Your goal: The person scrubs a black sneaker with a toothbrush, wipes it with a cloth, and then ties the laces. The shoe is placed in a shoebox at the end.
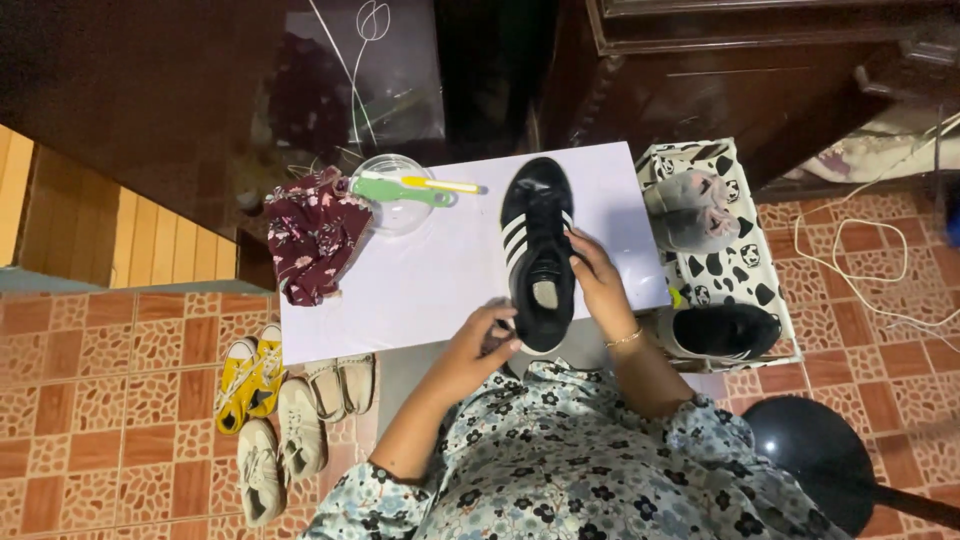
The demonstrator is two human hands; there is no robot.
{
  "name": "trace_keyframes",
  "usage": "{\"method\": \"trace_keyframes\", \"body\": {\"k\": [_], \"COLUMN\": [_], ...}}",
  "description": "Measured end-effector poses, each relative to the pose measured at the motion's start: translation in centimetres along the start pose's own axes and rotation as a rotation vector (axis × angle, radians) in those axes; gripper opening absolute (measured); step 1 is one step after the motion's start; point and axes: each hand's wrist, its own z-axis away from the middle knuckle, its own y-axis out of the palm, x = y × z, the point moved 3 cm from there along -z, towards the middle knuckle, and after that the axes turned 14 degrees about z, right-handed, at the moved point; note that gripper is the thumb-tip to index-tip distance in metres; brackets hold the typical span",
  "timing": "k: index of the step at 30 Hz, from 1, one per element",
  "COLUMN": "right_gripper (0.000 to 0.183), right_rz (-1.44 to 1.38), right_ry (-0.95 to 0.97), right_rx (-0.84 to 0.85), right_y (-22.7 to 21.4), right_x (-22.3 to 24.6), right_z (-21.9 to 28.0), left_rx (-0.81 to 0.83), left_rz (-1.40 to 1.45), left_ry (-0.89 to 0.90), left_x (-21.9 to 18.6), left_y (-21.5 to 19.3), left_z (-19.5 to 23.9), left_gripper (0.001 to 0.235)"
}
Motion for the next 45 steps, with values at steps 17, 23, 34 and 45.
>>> {"method": "trace_keyframes", "body": {"k": [17,23,34,45], "right_gripper": [0.029,0.021,0.026,0.017], "right_rz": [0.011,0.128,0.530,-0.014], "right_ry": [0.185,0.147,-0.146,-0.155], "right_rx": [0.029,0.049,0.188,0.056], "right_y": [-0.6,-0.6,-5.5,-14.7], "right_x": [-1.4,-2.5,3.2,6.0], "right_z": [-0.3,-2.1,-3.3,1.3], "left_rx": [-0.161,-0.217,0.077,0.011], "left_rz": [-0.252,-0.502,0.185,0.489], "left_ry": [0.024,0.222,0.387,0.777], "left_x": [-4.4,-4.0,-2.7,-8.8], "left_y": [-0.1,0.6,-1.8,-7.6], "left_z": [-5.7,-11.1,-11.7,2.6], "left_gripper": [0.046,0.030,0.013,0.015]}}
